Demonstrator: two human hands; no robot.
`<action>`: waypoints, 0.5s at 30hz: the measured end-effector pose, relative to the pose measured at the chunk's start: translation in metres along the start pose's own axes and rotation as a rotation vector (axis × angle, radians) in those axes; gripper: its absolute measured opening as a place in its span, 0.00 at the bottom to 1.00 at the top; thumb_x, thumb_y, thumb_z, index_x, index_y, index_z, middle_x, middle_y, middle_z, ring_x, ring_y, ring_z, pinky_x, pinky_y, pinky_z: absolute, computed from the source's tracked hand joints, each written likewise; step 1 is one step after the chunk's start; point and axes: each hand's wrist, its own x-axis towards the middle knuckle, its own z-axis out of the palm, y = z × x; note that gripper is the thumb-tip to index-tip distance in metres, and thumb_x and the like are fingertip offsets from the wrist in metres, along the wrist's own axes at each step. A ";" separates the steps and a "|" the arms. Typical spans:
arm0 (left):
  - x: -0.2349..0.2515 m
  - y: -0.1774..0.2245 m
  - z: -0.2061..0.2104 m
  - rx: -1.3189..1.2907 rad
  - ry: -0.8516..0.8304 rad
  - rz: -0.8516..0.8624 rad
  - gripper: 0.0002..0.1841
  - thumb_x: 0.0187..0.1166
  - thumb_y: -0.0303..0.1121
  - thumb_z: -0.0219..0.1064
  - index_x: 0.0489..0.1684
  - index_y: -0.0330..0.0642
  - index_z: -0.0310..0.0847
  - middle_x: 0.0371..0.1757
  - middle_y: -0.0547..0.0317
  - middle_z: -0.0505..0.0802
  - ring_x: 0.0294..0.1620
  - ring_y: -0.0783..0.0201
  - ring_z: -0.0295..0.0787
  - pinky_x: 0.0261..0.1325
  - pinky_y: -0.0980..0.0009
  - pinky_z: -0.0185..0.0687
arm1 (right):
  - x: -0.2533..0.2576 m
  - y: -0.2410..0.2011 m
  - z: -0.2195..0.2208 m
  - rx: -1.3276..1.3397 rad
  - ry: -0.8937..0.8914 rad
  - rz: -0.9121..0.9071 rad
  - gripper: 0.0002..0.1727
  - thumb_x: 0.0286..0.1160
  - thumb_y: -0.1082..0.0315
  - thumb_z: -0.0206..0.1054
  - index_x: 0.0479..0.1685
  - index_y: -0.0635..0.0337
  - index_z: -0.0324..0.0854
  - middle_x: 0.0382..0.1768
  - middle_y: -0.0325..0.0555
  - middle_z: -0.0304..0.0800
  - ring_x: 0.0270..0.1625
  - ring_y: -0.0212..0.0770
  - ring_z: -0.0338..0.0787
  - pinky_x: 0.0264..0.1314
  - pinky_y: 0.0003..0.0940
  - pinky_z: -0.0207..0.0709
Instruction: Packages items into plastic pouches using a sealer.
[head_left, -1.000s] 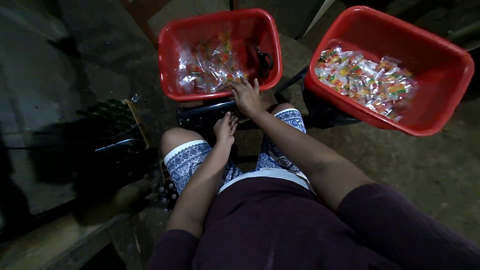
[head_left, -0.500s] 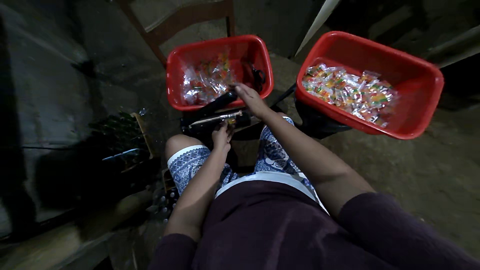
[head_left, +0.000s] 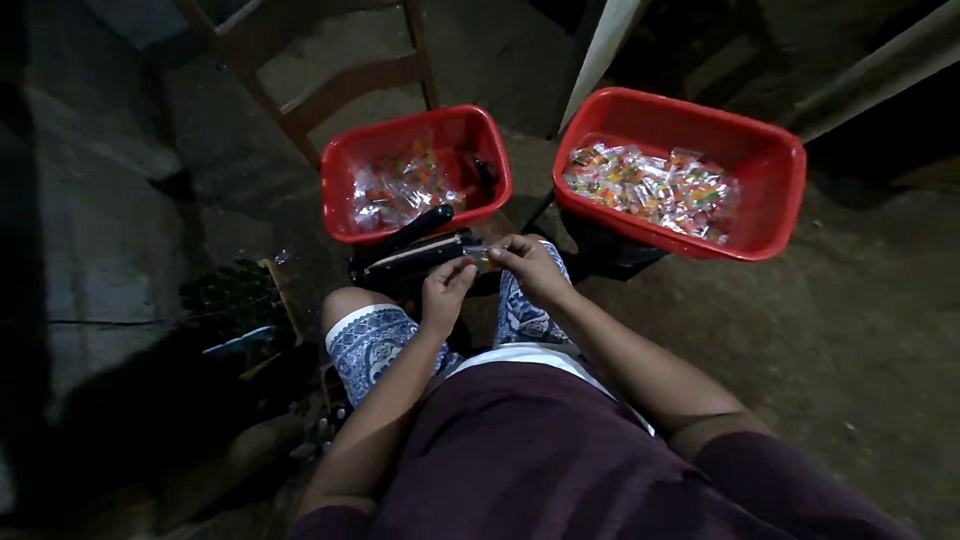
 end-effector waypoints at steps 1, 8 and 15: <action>0.001 0.004 0.000 0.009 -0.029 0.023 0.17 0.82 0.29 0.65 0.66 0.32 0.81 0.54 0.57 0.91 0.52 0.69 0.90 0.61 0.66 0.88 | -0.002 -0.004 -0.002 -0.017 -0.011 -0.020 0.04 0.81 0.75 0.65 0.40 0.60 0.85 0.34 0.35 0.89 0.39 0.27 0.88 0.51 0.29 0.85; 0.007 0.026 0.012 0.054 0.024 0.044 0.02 0.78 0.24 0.70 0.41 0.37 0.88 0.39 0.63 0.92 0.40 0.73 0.87 0.49 0.73 0.86 | -0.012 -0.014 0.000 -0.122 -0.004 -0.088 0.03 0.78 0.75 0.67 0.41 0.65 0.86 0.36 0.38 0.90 0.38 0.27 0.88 0.49 0.28 0.85; 0.018 0.012 0.024 0.138 -0.078 -0.003 0.03 0.77 0.22 0.70 0.41 0.33 0.88 0.38 0.60 0.93 0.41 0.72 0.90 0.52 0.72 0.88 | -0.016 -0.008 -0.019 -0.280 0.022 -0.071 0.04 0.76 0.75 0.71 0.40 0.69 0.85 0.37 0.43 0.89 0.40 0.29 0.87 0.50 0.29 0.84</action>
